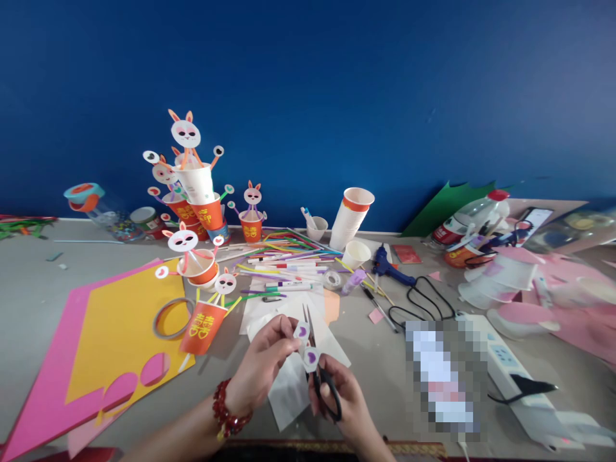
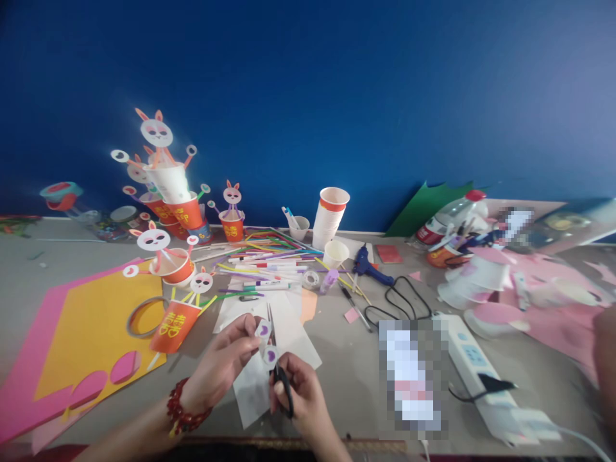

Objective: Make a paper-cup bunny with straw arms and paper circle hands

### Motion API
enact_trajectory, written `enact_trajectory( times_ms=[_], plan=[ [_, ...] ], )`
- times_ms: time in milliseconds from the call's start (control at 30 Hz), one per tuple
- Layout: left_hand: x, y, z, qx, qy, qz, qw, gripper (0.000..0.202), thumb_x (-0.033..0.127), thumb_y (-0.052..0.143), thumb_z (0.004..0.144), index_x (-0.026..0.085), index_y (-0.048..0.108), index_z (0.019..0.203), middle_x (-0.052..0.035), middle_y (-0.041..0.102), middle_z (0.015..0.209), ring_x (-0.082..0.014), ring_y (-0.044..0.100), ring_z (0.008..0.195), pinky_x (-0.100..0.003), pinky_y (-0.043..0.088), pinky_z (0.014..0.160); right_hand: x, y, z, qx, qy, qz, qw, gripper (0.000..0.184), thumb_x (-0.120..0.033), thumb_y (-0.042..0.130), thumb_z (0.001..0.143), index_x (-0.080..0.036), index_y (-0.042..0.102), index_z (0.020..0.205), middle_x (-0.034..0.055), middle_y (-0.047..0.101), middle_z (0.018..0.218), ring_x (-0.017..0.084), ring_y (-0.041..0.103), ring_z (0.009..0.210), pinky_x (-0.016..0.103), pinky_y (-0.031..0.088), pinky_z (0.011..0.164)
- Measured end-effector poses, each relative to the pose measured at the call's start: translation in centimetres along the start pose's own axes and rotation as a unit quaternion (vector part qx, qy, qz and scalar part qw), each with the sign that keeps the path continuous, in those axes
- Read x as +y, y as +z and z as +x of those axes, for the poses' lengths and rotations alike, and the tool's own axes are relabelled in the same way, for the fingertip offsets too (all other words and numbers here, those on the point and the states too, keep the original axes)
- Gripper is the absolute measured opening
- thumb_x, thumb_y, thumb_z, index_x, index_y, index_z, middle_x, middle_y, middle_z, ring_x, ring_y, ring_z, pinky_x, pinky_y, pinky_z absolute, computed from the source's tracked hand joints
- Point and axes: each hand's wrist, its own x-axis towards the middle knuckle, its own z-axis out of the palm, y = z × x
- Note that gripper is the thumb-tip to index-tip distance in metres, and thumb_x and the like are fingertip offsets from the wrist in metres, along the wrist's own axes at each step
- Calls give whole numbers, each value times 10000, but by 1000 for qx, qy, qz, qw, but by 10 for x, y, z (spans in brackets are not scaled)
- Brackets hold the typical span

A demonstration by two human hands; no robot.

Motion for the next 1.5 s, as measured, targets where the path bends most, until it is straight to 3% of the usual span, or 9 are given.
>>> enact_trajectory(
  times_ms=[800,1067,1500],
  plan=[
    [14,-5,-2,-60,8,51,997,194,151,675,772,177,490,719,-5,564,872,-158,597,819,-260,421,725,-12,-10,-4,-21,6,-75,997,547,-701,667,723,-190,473,704,-45,511,501,60,361,406,197,279,429],
    [16,-10,-2,-48,-13,78,996,188,167,693,758,172,510,715,-12,563,941,-156,613,833,-261,438,739,-16,-13,-4,-16,24,-101,994,566,-724,664,696,-193,469,686,-40,510,507,71,396,414,202,289,436],
    [23,-8,-3,-62,-9,93,994,187,172,684,764,175,508,699,-17,595,899,-145,586,819,-243,432,710,-19,-14,-4,-18,31,-104,994,561,-725,661,688,-204,453,674,-40,507,512,75,395,409,201,315,419]
  ],
)
